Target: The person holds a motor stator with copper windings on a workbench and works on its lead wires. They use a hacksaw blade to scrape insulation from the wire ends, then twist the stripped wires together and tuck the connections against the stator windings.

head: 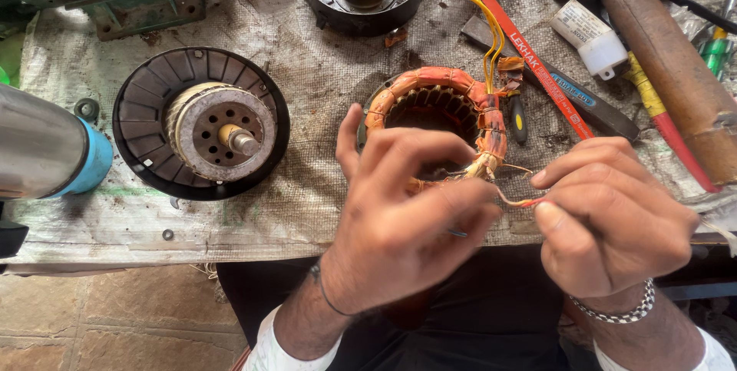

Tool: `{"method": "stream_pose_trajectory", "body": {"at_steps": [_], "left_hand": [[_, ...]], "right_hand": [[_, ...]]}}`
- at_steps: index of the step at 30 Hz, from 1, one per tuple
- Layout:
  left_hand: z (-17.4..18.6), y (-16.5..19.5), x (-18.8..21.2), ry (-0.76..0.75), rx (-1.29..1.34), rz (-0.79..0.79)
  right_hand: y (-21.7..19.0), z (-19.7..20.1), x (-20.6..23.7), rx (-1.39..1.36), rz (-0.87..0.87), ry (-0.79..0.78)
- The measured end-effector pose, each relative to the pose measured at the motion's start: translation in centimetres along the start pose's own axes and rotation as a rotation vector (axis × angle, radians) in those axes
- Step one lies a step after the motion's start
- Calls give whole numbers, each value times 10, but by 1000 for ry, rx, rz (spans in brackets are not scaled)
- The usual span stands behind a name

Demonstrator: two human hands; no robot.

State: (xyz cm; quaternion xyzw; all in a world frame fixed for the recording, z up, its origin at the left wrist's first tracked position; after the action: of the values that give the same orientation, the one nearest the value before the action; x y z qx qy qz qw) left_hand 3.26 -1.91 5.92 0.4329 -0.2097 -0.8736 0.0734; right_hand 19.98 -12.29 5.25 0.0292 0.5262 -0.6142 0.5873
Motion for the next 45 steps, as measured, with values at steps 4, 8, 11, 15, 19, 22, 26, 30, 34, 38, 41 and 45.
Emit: {"method": "stream_pose_trajectory", "body": {"at_steps": [4,8,11,15,19,22,26,30,34,38,41,45], "left_hand": [[-2,8,-1,-64,45,-55],[1,5,1,-85,14,-50],[3,2,3,-112,25,-54],[1,-2,3,-105,52,-36],[-1,-5,2,-86,90,-20],[-2,-6,2,-84,109,-8],[-2,-7,2,-76,112,-13],[-1,-8,1,-58,118,-3],[0,-8,0,-71,172,-7],[2,-8,0,-106,185,-12],[3,-8,0,-95,204,13],[4,-9,0,-9,237,47]], "right_hand": [[-7,-2,-4,32,90,-50],[-9,-5,-5,35,159,-74],[-8,-8,-3,29,178,-64],[-4,-10,-1,40,197,-37],[0,-11,0,41,205,-29],[1,-10,2,40,187,-10],[-1,-7,4,-1,168,-1],[-7,-12,4,75,272,-33],[-7,-11,1,50,279,-100],[-6,-10,2,45,237,-87],[-6,-10,3,40,245,-101],[-9,-10,3,60,270,-106]]}}
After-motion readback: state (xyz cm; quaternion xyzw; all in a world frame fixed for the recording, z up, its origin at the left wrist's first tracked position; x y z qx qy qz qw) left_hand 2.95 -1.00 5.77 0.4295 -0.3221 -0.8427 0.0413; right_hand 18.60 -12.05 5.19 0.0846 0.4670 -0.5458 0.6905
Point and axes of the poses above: each hand's wrist, its own x-axis away from the middle knuckle, its own z-axis out of the back of the hand, y = z × x, the point moved 4 cm from there along -x, towards the middle knuckle, and after that the axes turned 9 degrees about -z, right-handed, at the moved point
